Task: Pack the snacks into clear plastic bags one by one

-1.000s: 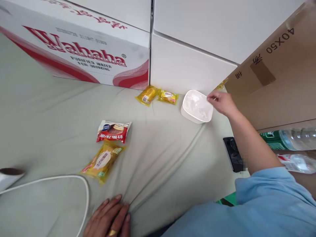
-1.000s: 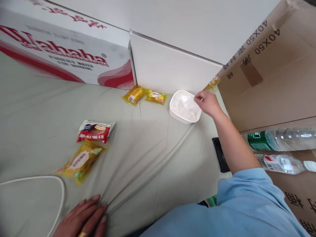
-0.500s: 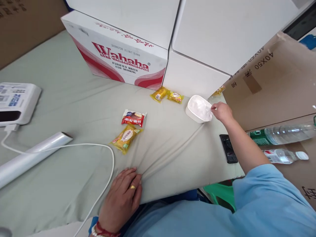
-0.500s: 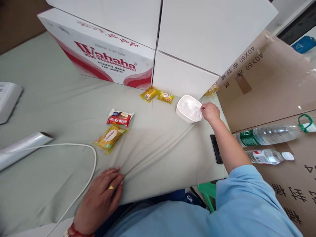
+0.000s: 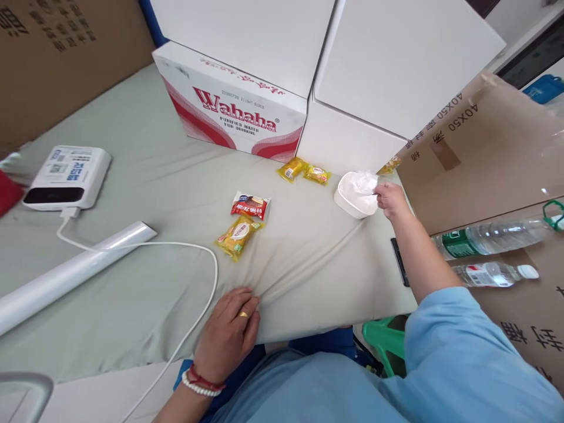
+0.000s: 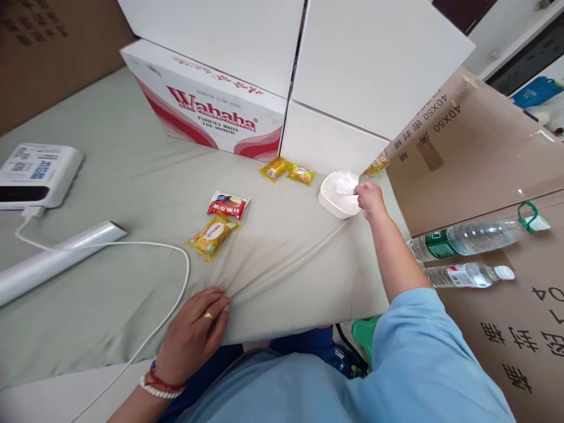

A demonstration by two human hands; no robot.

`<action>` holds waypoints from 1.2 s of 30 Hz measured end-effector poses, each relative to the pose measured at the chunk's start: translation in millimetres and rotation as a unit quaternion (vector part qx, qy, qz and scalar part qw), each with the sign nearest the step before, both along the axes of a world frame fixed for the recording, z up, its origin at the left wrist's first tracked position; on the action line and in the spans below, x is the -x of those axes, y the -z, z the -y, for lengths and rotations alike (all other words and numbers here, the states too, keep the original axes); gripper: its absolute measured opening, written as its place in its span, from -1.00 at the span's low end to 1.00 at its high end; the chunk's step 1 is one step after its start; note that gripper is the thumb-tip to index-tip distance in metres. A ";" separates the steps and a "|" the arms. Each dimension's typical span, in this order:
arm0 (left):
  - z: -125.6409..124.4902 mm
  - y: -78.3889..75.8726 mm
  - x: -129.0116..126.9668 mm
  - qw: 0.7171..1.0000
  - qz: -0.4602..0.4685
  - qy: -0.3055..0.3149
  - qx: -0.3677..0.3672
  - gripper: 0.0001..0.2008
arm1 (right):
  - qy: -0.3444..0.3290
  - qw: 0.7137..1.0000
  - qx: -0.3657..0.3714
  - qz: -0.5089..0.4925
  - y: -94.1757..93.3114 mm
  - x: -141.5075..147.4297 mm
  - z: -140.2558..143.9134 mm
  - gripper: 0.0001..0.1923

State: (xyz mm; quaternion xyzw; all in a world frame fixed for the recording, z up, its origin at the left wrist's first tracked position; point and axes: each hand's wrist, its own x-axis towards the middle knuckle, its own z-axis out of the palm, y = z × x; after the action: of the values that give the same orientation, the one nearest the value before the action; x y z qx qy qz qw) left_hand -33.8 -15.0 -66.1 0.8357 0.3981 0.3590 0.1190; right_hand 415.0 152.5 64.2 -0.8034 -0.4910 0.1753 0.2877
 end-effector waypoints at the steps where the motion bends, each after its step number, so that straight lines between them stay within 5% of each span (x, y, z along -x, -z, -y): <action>1: 0.6 -2.3 0.3 0.999 0.032 -0.007 0.017 -0.82 | -0.005 0.999 0.000 -0.032 1.0 9.7 8.9 -0.74; 4: 0.9 -15.1 -7.0 0.984 0.140 -0.032 0.101 -0.84 | -0.031 0.971 -0.017 -0.237 13.3 49.4 42.4 -0.74; 6: -3.7 -25.9 -21.4 0.957 0.209 -0.026 0.198 -0.86 | -0.051 0.908 -0.021 -0.416 28.5 82.6 65.1 -0.71; 8: -15.8 -33.9 -42.7 0.897 0.287 -0.014 0.336 -0.73 | -0.060 0.853 -0.012 -0.518 46.2 117.2 83.2 -0.69; 11: -47.2 -35.9 -77.0 0.776 0.389 -0.008 0.497 -0.30 | -0.070 0.828 0.004 -0.556 71.1 161.3 99.5 -0.68; 13: -70.9 -32.7 -94.5 0.753 0.412 0.023 0.512 -0.24 | -0.072 0.845 -0.009 -0.530 83.2 179.4 105.1 -0.66; 16: -97.5 -26.8 -107.7 0.761 0.425 0.059 0.487 -0.47 | -0.082 0.897 -0.111 -0.419 93.2 187.3 111.2 -0.68; 19: -106.9 -20.7 -109.0 0.753 0.429 0.084 0.491 -0.53 | -0.156 0.935 -0.188 -0.257 96.3 181.7 116.5 -0.60; 22: -105.9 -13.9 -106.1 0.722 0.435 0.115 0.526 -0.49 | -0.214 0.948 -0.177 -0.153 97.5 174.8 117.8 -0.76; 25: -105.4 -8.1 -103.1 0.698 0.440 0.123 0.552 -0.50 | -0.206 0.946 -0.155 -0.196 97.3 168.7 115.8 -0.83; 31: -112.8 -1.5 -98.6 0.708 0.430 0.122 0.547 -0.75 | -0.129 0.942 -0.129 -0.283 78.4 131.2 107.4 -0.72; 34: -115.0 0.5 -98.8 0.714 0.439 0.118 0.532 -0.77 | -0.001 0.955 -0.267 -0.128 57.3 92.1 84.0 -0.70; 36: -114.9 0.7 -99.8 0.718 0.443 0.123 0.523 -0.72 | 0.085 0.934 -0.345 0.044 45.2 65.1 58.0 -0.71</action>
State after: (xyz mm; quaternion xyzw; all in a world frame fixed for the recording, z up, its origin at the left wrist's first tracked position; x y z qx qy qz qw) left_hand 66.0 99.9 -66.8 0.4277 0.3179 0.4054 0.7427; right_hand 349.9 94.5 19.0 -0.7002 -0.4636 -0.0651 0.5391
